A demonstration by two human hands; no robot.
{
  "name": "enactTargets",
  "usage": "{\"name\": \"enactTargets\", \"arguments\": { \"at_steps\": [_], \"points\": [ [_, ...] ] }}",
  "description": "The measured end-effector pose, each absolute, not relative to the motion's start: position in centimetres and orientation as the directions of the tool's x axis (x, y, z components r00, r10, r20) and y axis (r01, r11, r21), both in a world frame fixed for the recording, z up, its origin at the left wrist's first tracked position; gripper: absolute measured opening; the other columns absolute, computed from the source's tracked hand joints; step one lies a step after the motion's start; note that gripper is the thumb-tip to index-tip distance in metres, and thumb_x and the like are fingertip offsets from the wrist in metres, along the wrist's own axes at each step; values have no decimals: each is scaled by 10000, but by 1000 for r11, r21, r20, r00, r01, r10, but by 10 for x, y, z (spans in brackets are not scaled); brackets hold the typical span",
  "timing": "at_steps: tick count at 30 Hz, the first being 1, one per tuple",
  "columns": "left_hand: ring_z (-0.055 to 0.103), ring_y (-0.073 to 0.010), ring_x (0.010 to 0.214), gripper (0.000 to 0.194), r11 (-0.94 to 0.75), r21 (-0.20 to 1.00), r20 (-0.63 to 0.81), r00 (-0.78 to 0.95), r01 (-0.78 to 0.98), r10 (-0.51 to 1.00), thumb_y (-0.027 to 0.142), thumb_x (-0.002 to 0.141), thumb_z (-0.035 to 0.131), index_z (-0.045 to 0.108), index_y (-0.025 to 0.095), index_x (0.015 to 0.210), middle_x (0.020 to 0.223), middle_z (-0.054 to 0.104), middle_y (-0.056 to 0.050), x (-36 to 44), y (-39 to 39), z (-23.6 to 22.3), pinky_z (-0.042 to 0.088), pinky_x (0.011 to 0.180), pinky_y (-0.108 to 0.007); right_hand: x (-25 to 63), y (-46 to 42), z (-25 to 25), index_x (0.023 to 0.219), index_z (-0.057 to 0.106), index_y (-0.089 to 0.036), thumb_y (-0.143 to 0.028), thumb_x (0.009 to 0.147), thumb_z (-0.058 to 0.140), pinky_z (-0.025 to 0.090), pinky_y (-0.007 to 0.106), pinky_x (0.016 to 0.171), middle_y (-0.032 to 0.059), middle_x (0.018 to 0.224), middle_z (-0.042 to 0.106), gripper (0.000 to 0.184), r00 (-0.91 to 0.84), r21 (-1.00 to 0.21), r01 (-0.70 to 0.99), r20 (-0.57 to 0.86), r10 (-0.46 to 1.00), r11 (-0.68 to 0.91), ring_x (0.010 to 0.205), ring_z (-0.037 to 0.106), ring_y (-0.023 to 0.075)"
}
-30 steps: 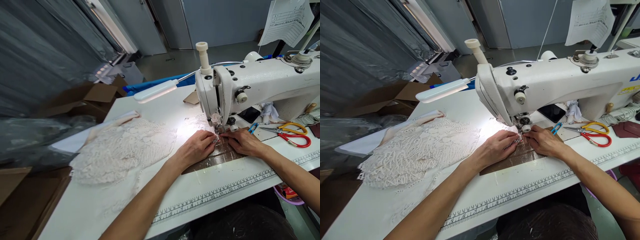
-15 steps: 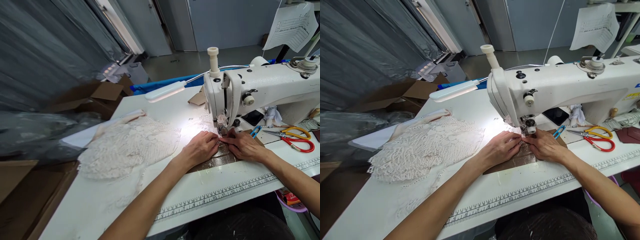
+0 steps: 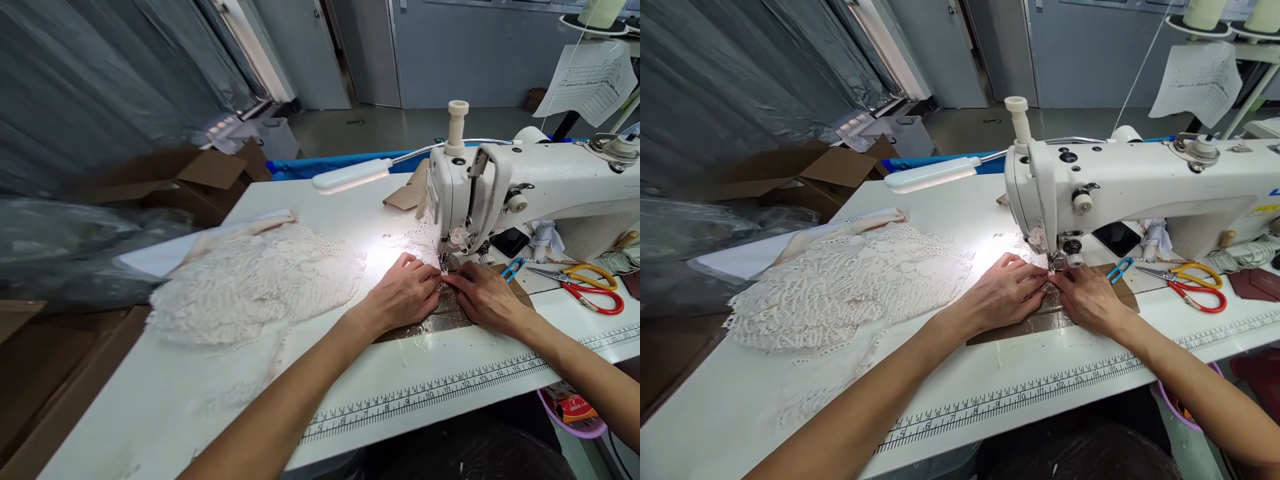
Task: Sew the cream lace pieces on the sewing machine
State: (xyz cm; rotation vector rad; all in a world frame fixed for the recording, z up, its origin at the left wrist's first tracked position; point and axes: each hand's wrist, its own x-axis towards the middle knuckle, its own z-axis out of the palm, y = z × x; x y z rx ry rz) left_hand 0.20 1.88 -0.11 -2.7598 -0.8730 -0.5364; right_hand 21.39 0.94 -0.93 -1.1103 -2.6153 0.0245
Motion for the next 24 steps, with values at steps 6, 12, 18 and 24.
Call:
{"name": "enactTargets", "arguments": {
  "at_steps": [6, 12, 18, 24],
  "points": [
    [591, -183, 769, 300, -796, -74, 353, 762, 601, 543, 234, 969, 409, 692, 158, 905, 997, 702, -84, 2, 17, 1, 433, 777, -370, 215, 10, -10, 1218, 625, -177, -203, 941, 391, 517, 395, 775, 139, 1023, 612, 364, -653, -175, 691, 267, 709, 701, 897, 578, 233],
    [596, -180, 764, 297, -795, -39, 371, 748, 605, 551, 239, 969, 409, 688, 152, 917, 985, 701, -82, 1, 17, -1, 448, 721, -350, 221, 13, -15, 1215, 644, -202, -225, 963, 388, 527, 375, 760, 125, 1020, 606, 361, -644, -280, 660, 267, 717, 697, 875, 587, 210],
    [599, -164, 731, 352, -797, -60, 446, 731, 600, 517, 203, 995, 362, 686, 143, 870, 921, 702, -79, 6, 17, -2, 456, 641, -326, 220, 12, -12, 1207, 647, -171, -198, 954, 399, 526, 363, 733, 131, 988, 610, 356, -663, -202, 651, 319, 677, 732, 844, 569, 209],
    [600, -164, 704, 333, -791, -97, 492, 720, 604, 489, 181, 987, 377, 674, 133, 844, 892, 702, -78, 7, 16, -5, 462, 617, -326, 220, 11, -11, 1218, 642, -161, -203, 954, 401, 530, 388, 751, 143, 995, 602, 360, -656, -221, 665, 284, 700, 713, 866, 575, 224]
  ]
}}
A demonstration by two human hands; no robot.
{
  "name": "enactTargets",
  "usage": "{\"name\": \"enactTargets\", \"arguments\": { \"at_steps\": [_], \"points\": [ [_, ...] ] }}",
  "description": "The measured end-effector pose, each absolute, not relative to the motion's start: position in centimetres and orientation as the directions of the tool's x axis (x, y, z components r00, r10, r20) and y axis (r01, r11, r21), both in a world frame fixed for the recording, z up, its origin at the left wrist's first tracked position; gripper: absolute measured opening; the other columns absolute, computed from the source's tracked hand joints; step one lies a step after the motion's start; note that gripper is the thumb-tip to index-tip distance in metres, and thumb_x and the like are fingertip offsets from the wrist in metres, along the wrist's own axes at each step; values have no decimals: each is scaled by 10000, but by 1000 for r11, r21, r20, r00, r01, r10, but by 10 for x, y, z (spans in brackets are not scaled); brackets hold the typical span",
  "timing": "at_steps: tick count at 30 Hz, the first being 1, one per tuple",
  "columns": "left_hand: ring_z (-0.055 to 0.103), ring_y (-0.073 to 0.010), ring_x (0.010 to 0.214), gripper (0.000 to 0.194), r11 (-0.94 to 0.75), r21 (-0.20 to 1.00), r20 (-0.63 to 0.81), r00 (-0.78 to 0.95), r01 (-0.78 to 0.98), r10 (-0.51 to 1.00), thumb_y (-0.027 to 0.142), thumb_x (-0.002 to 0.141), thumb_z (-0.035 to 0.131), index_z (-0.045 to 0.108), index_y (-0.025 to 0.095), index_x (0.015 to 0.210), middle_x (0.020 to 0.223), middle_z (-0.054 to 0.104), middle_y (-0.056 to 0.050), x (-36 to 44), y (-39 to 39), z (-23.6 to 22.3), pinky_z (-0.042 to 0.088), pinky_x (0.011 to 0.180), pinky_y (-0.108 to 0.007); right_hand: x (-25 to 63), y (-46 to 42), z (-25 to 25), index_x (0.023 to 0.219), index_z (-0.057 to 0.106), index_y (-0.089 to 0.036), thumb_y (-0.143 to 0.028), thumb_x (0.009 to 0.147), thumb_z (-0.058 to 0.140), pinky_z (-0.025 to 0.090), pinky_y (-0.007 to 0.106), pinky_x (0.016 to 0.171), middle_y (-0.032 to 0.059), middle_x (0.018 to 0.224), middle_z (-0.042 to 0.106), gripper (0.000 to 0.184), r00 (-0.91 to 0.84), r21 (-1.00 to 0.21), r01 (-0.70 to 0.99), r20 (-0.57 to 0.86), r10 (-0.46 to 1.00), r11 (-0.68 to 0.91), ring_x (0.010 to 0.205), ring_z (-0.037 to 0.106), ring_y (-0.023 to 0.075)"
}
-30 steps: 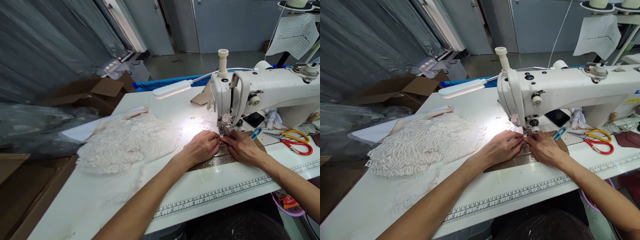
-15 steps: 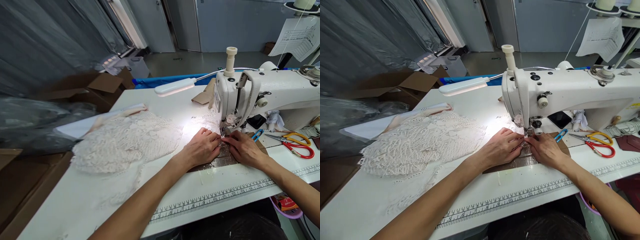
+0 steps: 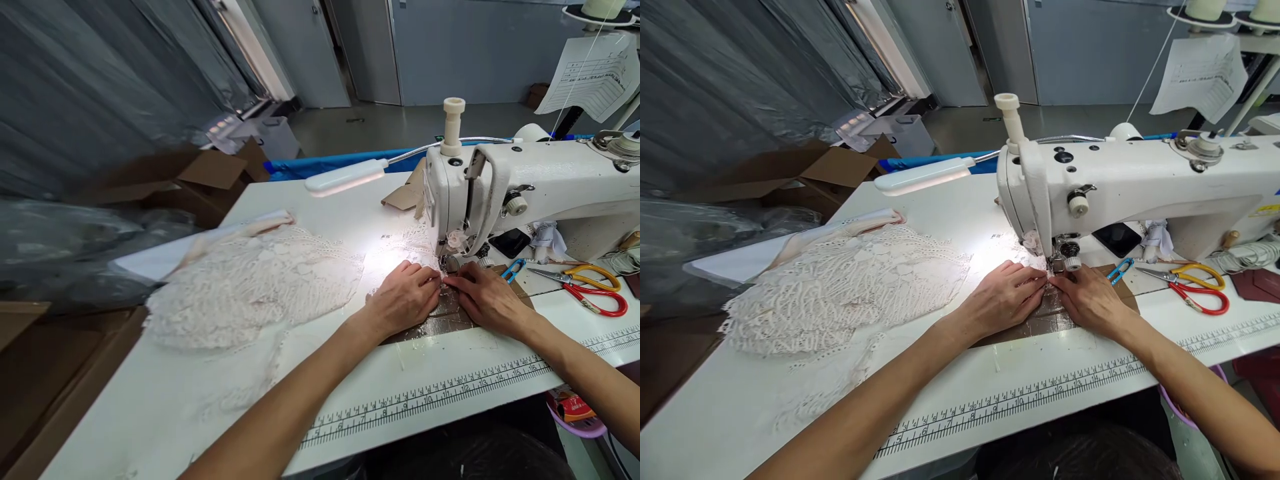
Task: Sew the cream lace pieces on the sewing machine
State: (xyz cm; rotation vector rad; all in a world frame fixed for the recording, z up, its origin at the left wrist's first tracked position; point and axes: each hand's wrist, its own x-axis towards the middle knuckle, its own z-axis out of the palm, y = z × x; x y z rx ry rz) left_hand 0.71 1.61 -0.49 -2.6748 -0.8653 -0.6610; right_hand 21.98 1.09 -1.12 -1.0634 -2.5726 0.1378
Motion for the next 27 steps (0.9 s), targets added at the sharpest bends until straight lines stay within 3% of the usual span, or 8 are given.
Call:
{"name": "enactTargets", "arguments": {
  "at_steps": [5, 9, 14, 17, 22, 27],
  "points": [
    [605, -167, 726, 295, -793, -92, 499, 717, 602, 486, 173, 978, 393, 670, 137, 881, 937, 707, -76, 5, 17, -6, 463, 643, -328, 224, 14, -12, 1238, 644, -187, -242, 963, 401, 526, 370, 788, 133, 1021, 595, 371, -622, -326, 671, 240, 745, 666, 882, 599, 208],
    [606, -172, 731, 257, -807, -82, 477, 734, 584, 483, 171, 966, 417, 665, 122, 918, 962, 708, -72, 4, 18, -5, 460, 668, -335, 228, 24, -4, 1250, 639, -189, -249, 960, 378, 494, 292, 663, 114, 1006, 616, 395, -620, -382, 666, 193, 760, 640, 725, 591, 159],
    [608, -167, 764, 279, -802, -99, 425, 753, 590, 502, 181, 980, 395, 667, 145, 932, 984, 709, -72, 3, 18, -5, 455, 710, -335, 227, 32, 5, 1168, 697, -212, -233, 931, 418, 400, 251, 572, 77, 892, 656, 367, -628, -275, 716, 149, 764, 642, 621, 538, 139],
    [610, -169, 763, 283, -802, -103, 440, 750, 589, 495, 183, 979, 401, 666, 144, 885, 973, 710, -69, 3, 18, -5, 450, 710, -331, 224, 30, 5, 1177, 695, -253, -230, 932, 443, 384, 245, 586, 58, 961, 674, 353, -675, -226, 690, 143, 724, 688, 625, 519, 124],
    [612, -170, 759, 282, -800, -123, 441, 755, 587, 486, 174, 980, 397, 668, 130, 915, 977, 710, -72, 4, 17, -4, 442, 707, -327, 222, 26, 2, 1194, 691, -263, -273, 955, 451, 413, 267, 627, 84, 1055, 642, 338, -684, -173, 694, 144, 715, 698, 696, 541, 138],
    [610, -173, 769, 331, -783, -126, 399, 754, 609, 522, 181, 987, 365, 681, 142, 894, 979, 710, -83, 6, 16, -3, 440, 709, -333, 225, 23, -7, 1212, 682, -250, -276, 965, 435, 494, 305, 716, 105, 1048, 617, 350, -664, -229, 692, 169, 728, 685, 799, 585, 161]
  ]
}}
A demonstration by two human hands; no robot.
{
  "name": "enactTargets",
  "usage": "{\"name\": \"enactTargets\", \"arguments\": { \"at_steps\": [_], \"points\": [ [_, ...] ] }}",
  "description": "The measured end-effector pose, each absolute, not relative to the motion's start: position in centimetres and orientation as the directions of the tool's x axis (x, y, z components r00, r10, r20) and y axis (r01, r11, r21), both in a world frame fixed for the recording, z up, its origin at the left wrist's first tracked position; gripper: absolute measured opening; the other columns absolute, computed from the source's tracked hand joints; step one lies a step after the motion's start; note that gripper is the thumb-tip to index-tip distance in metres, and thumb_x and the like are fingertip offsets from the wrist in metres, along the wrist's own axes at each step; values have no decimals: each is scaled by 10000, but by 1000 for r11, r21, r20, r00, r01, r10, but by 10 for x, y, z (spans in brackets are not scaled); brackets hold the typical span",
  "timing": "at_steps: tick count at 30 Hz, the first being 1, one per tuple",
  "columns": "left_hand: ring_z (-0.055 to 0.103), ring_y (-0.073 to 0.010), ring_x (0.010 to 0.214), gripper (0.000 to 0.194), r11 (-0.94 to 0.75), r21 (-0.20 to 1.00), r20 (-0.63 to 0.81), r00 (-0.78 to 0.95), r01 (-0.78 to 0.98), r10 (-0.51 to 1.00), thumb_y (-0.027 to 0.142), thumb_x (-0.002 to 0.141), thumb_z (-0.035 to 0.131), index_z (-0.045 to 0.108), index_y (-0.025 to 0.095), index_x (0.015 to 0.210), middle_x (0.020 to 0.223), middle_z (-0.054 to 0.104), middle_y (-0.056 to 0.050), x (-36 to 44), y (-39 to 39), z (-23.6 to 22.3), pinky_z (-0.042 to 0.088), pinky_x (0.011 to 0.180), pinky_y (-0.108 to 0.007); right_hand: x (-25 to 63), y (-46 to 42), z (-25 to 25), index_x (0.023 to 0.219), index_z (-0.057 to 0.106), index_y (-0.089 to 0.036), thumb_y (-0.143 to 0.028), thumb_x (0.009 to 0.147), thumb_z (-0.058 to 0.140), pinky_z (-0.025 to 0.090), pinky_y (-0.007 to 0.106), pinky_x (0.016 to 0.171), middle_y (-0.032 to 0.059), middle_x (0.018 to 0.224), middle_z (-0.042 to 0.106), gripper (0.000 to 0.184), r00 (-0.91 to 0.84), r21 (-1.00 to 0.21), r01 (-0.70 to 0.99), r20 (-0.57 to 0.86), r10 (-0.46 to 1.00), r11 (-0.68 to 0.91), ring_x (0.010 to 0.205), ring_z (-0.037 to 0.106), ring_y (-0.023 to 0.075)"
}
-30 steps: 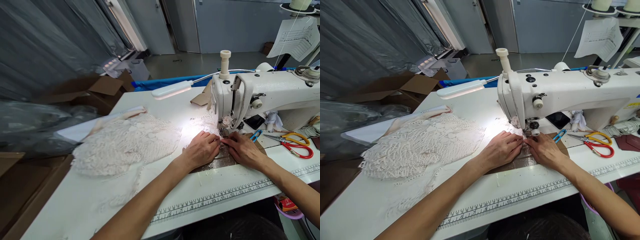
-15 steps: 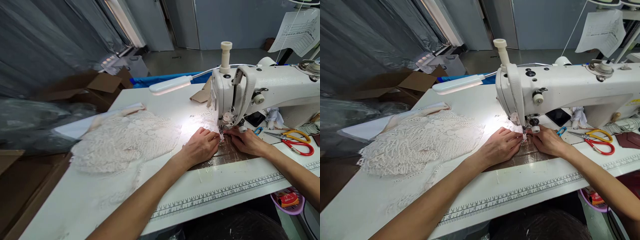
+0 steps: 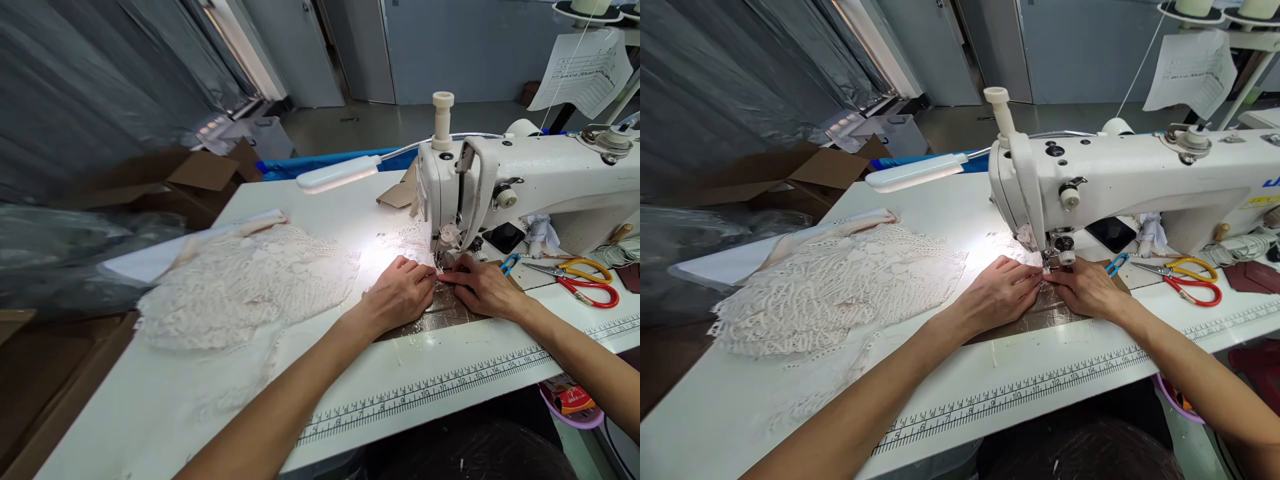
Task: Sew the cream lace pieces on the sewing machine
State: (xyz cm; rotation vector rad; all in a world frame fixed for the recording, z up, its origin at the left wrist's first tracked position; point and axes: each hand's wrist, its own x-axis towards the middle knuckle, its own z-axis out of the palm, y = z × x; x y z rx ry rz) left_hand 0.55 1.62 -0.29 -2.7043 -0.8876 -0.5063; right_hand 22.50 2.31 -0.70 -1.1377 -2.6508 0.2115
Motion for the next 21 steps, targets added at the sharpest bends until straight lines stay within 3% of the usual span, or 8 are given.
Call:
{"name": "enactTargets", "arguments": {
  "at_steps": [11, 21],
  "points": [
    [607, -186, 791, 306, -772, -90, 372, 740, 630, 560, 195, 963, 390, 687, 143, 908, 991, 704, -82, 5, 15, -2, 463, 823, -386, 224, 21, -12, 1243, 636, -197, -227, 956, 410, 518, 322, 711, 123, 1038, 607, 367, -705, -140, 651, 253, 663, 746, 850, 583, 191],
    [602, -194, 888, 307, -756, -111, 328, 741, 646, 585, 205, 981, 385, 686, 149, 989, 1152, 664, -93, -1, 19, -3, 457, 868, -386, 210, 11, -8, 1210, 561, -148, -77, 905, 347, 475, 348, 718, 157, 1017, 594, 379, -692, 63, 721, 127, 711, 691, 832, 549, 227]
  ]
}}
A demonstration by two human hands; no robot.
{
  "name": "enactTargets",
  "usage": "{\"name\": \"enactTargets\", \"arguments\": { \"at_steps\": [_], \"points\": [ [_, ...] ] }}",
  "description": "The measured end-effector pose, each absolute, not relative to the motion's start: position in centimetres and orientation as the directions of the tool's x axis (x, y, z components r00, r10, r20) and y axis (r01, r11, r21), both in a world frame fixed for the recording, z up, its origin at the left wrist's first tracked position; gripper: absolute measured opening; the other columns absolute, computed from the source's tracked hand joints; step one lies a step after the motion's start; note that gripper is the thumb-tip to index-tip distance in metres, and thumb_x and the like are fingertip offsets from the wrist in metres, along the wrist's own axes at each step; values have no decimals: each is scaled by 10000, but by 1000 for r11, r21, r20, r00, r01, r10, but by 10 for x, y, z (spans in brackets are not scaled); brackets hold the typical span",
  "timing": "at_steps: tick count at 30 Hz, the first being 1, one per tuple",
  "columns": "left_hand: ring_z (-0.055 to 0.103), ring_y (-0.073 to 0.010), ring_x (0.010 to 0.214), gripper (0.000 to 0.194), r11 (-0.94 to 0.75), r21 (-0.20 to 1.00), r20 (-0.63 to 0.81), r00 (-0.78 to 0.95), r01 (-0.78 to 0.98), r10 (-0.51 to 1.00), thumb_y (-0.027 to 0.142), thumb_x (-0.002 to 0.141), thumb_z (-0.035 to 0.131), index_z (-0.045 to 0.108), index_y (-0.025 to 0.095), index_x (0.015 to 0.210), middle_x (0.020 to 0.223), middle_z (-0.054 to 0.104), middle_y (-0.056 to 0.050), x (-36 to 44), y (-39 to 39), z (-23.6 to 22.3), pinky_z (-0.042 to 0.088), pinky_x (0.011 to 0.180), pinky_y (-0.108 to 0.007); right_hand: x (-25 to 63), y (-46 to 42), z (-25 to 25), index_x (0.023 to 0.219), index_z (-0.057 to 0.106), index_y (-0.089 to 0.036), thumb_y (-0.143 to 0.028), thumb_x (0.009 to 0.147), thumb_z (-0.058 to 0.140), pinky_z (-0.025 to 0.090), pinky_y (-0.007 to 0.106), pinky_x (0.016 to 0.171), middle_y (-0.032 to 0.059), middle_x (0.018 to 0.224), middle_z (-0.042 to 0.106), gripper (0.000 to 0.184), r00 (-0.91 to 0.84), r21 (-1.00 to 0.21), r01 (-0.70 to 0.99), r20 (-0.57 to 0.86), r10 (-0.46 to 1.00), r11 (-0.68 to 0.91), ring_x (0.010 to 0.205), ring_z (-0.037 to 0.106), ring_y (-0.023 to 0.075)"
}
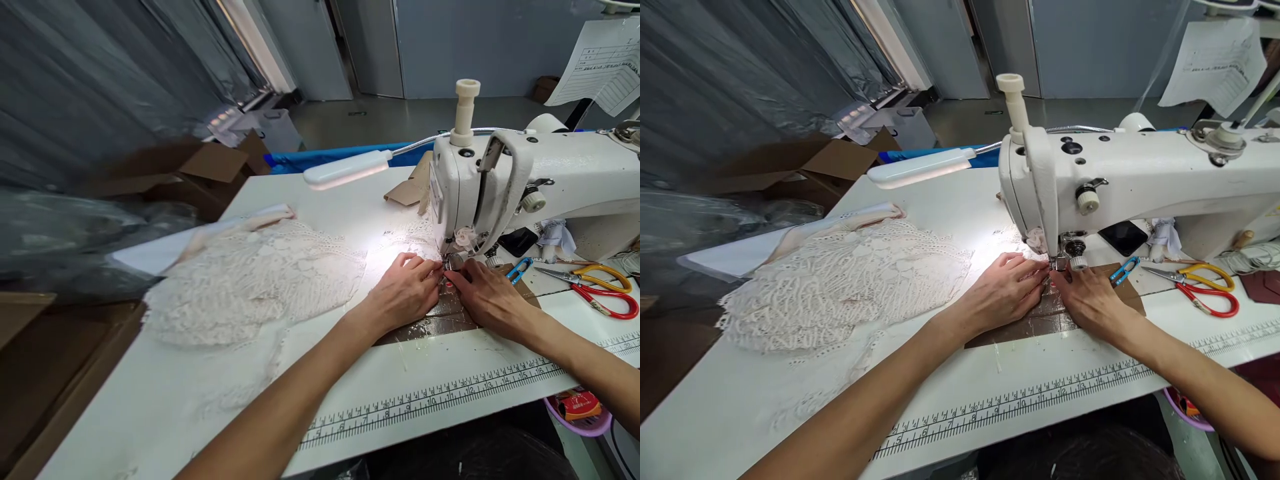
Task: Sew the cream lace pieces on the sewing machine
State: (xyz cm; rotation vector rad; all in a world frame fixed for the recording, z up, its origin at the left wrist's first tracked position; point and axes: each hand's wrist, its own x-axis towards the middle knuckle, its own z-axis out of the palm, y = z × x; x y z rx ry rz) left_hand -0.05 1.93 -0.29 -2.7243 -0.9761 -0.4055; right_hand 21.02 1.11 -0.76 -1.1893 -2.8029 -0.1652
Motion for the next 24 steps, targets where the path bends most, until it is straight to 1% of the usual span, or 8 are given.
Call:
{"name": "enactTargets", "arguments": {
  "at_steps": [3, 7, 10, 12, 15, 20, 22, 24],
  "points": [
    [599, -199, 915, 328, -756, -102, 304, 744, 646, 595, 232, 1000, 364, 675, 144, 1050, 1193, 645, -106, -2, 21, -3, 460, 851, -385, 210, 11, -2, 1209, 570, -151, -104, 927, 339, 479, 344, 706, 163, 1019, 597, 367, -691, 7, 721, 92, 717, 693, 837, 561, 228],
    [606, -200, 951, 338, -755, -63, 285, 737, 652, 613, 262, 1014, 353, 658, 149, 1106, 1208, 636, -104, -3, 22, -2, 461, 874, -395, 219, 20, 7, 1217, 586, -156, -256, 979, 335, 469, 317, 620, 153, 1041, 606, 360, -644, -179, 747, 46, 764, 641, 681, 556, 172],
    [608, -211, 955, 349, -753, -36, 276, 730, 657, 625, 280, 1013, 351, 649, 139, 1127, 1193, 635, -116, -4, 22, -2, 471, 866, -413, 229, 29, 13, 1064, 623, -132, -333, 996, 317, 489, 321, 679, 131, 989, 616, 373, -627, -368, 702, 87, 775, 609, 700, 574, 165],
    [609, -218, 943, 367, -756, -24, 274, 732, 654, 624, 283, 1015, 338, 648, 121, 1124, 1170, 639, -127, -4, 23, -2, 479, 850, -424, 234, 36, 14, 924, 607, -139, -321, 999, 304, 489, 312, 727, 112, 926, 619, 361, -640, -446, 644, 132, 757, 622, 761, 587, 172],
    [609, -228, 930, 392, -759, -14, 271, 733, 651, 624, 291, 1019, 318, 648, 105, 1118, 1102, 654, -132, -4, 23, -1, 481, 838, -433, 234, 44, 9, 773, 535, -167, -258, 977, 315, 464, 291, 669, 82, 824, 609, 314, -591, -458, 658, 176, 787, 597, 706, 566, 162],
    [605, -210, 884, 374, -748, -11, 265, 723, 663, 638, 282, 1013, 334, 638, 95, 1124, 998, 662, -117, -3, 23, -1, 460, 823, -402, 229, 49, -2, 721, 507, -172, -175, 908, 362, 452, 295, 634, 81, 792, 603, 237, -493, -396, 756, 178, 852, 521, 676, 553, 171],
    [599, -208, 866, 370, -739, -22, 255, 718, 673, 647, 281, 1011, 330, 643, 108, 1105, 983, 660, -115, -2, 23, -1, 445, 796, -393, 229, 46, -2, 754, 529, -172, -206, 925, 366, 472, 302, 645, 86, 839, 612, 239, -493, -410, 754, 164, 854, 514, 698, 567, 177],
    [594, -214, 860, 373, -731, -32, 247, 714, 681, 655, 278, 1008, 318, 642, 117, 1101, 991, 658, -119, -2, 22, -1, 429, 767, -393, 231, 40, -1, 823, 559, -175, -299, 947, 407, 500, 308, 669, 92, 906, 612, 232, -496, -444, 734, 167, 852, 514, 733, 584, 183]
  ]
}}
